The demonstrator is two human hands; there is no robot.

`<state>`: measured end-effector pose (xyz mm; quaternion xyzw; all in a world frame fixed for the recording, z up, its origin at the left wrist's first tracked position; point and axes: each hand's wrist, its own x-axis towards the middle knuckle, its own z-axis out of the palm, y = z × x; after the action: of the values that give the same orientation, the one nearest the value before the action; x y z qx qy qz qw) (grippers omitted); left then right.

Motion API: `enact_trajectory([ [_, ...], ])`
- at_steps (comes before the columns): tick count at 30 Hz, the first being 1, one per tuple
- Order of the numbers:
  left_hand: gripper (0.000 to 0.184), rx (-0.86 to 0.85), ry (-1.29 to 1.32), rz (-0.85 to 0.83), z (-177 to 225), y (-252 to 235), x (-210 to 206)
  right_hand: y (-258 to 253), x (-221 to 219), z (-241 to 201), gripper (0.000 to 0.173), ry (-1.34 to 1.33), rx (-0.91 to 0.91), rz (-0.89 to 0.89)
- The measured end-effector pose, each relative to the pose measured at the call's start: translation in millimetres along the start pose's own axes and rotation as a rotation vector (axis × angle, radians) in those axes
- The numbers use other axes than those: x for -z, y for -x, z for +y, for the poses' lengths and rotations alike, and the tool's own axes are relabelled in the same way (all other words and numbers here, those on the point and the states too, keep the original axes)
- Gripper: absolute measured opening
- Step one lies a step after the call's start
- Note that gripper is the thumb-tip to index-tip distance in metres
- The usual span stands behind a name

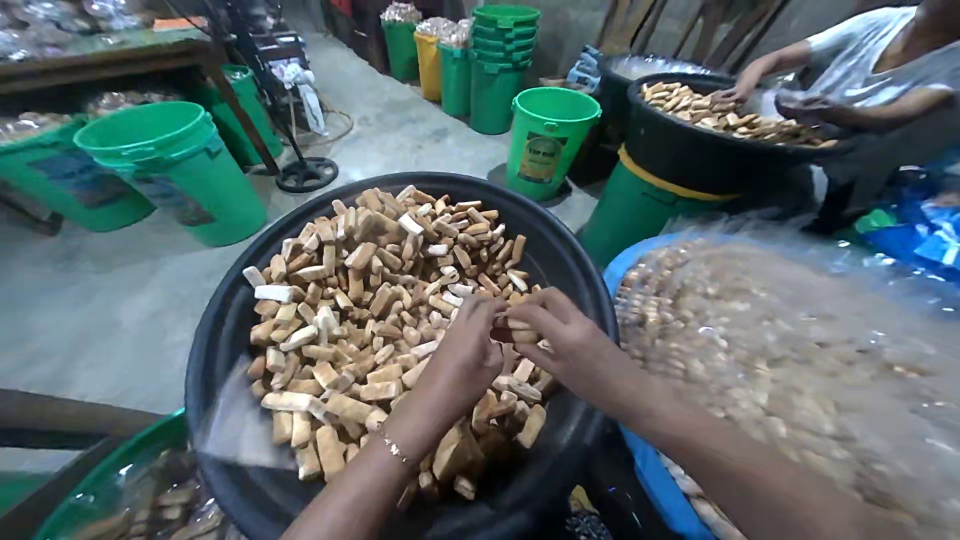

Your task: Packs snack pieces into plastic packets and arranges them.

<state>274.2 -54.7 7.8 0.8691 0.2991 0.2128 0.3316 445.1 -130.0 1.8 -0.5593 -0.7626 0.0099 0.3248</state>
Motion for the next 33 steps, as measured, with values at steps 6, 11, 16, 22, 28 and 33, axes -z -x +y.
enact_trajectory([
  [6,0.053,0.008,-0.072,0.028,13.5,-8.1,-7.4,-13.5,9.0,-14.7,0.027,-0.052,-0.240,-0.208],
  [11,0.034,-0.437,-0.084,0.308,36.1,6.0,-6.2,-31.6,18.8,-13.1,0.023,-0.148,-0.359,-0.229],
  [16,0.047,0.030,0.507,0.427,-11.6,5.7,37.1,-28.6,24.0,-8.2,0.036,-0.266,-0.108,0.028],
  [22,0.031,0.381,0.963,0.387,-34.9,-5.2,14.6,-19.6,-16.5,-16.8,0.036,-0.192,0.206,-0.195],
  [28,0.034,0.668,0.930,0.801,-83.7,-4.3,39.9,3.3,-24.9,49.1,0.052,0.184,0.568,-0.804],
  [33,0.036,0.707,1.010,0.682,-80.1,-7.8,28.2,-4.7,-30.7,71.2,0.027,0.157,0.506,-0.793],
])
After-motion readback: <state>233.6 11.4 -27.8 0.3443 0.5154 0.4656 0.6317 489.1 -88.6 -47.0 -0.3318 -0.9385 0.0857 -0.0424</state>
